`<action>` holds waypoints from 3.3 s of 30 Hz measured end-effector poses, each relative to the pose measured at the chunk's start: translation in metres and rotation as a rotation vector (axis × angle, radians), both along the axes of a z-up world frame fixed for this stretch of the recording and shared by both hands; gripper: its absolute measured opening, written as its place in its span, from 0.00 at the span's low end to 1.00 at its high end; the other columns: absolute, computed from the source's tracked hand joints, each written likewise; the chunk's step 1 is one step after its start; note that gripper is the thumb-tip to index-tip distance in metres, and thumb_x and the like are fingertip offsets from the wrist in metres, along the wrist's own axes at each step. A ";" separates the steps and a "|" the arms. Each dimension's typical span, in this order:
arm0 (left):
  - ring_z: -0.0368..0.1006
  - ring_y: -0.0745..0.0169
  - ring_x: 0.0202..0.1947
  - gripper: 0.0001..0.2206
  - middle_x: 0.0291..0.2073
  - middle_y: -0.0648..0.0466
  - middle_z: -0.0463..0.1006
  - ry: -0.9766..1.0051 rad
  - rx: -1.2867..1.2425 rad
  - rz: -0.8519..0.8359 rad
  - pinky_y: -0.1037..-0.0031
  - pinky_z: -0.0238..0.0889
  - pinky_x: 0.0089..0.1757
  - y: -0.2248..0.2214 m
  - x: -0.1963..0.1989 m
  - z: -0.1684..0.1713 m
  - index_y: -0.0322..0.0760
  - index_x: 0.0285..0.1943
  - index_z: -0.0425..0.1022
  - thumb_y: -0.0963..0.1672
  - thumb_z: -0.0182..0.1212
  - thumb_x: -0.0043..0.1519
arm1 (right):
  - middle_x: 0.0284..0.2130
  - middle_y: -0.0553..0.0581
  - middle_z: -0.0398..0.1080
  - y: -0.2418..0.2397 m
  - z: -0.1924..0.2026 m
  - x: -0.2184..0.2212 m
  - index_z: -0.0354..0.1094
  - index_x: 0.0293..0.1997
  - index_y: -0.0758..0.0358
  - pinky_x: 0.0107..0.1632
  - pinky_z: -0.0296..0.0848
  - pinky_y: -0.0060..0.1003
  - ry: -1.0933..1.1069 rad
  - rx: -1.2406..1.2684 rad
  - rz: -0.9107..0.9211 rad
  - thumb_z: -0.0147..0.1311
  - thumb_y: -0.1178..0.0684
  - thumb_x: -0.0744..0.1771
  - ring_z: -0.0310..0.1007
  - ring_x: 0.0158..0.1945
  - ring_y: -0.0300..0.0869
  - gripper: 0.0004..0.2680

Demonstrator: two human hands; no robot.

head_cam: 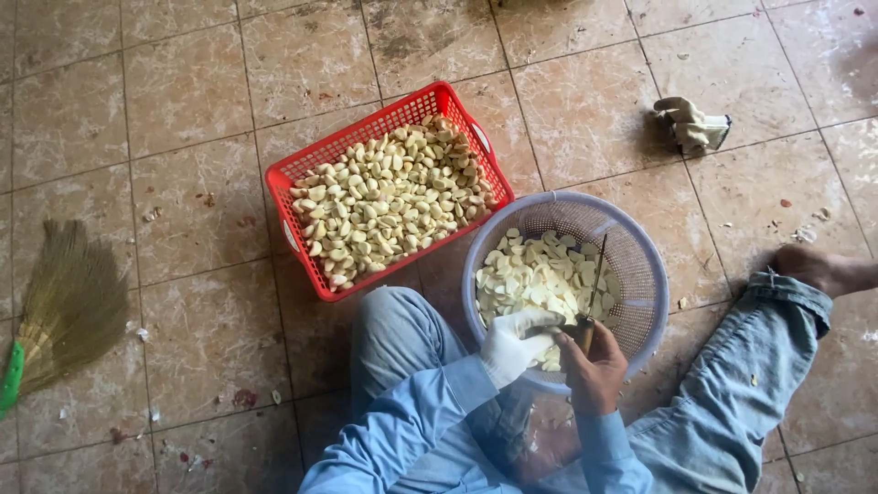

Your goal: Slicing garlic cloves into thin pieces using a knife while sitting on the floor.

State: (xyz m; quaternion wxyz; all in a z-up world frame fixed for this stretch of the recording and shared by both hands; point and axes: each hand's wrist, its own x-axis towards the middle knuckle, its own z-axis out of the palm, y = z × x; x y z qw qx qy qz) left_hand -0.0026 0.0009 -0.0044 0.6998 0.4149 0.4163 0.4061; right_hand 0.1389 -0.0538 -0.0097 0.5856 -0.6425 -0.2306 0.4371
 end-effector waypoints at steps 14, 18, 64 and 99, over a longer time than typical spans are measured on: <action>0.77 0.41 0.50 0.25 0.50 0.35 0.80 -0.101 -0.623 0.236 0.60 0.71 0.49 0.050 0.007 0.065 0.33 0.61 0.76 0.54 0.54 0.65 | 0.27 0.60 0.71 0.008 -0.012 0.002 0.76 0.46 0.64 0.27 0.71 0.38 -0.745 0.156 0.108 0.67 0.58 0.65 0.71 0.24 0.46 0.08; 0.67 0.47 0.67 0.43 0.64 0.43 0.74 0.326 -0.740 0.366 0.63 0.56 0.66 0.064 0.015 0.072 0.39 0.66 0.75 0.69 0.52 0.56 | 0.25 0.53 0.73 -0.015 0.000 -0.015 0.77 0.48 0.53 0.27 0.75 0.39 -1.273 0.164 0.283 0.63 0.46 0.65 0.75 0.23 0.49 0.10; 0.64 0.72 0.27 0.23 0.28 0.57 0.69 -0.250 -0.745 0.209 0.83 0.58 0.26 0.052 0.009 -0.041 0.39 0.60 0.79 0.55 0.45 0.72 | 0.28 0.64 0.77 0.018 -0.015 0.021 0.79 0.48 0.55 0.30 0.77 0.55 -1.141 -0.028 0.228 0.62 0.45 0.66 0.78 0.29 0.60 0.10; 0.68 0.40 0.59 0.22 0.56 0.38 0.75 1.015 1.131 -0.533 0.53 0.56 0.61 0.029 -0.007 -0.017 0.27 0.56 0.75 0.46 0.51 0.58 | 0.33 0.56 0.74 -0.021 -0.006 0.051 0.78 0.59 0.62 0.33 0.69 0.39 -1.296 -0.071 0.147 0.68 0.57 0.66 0.69 0.26 0.46 0.14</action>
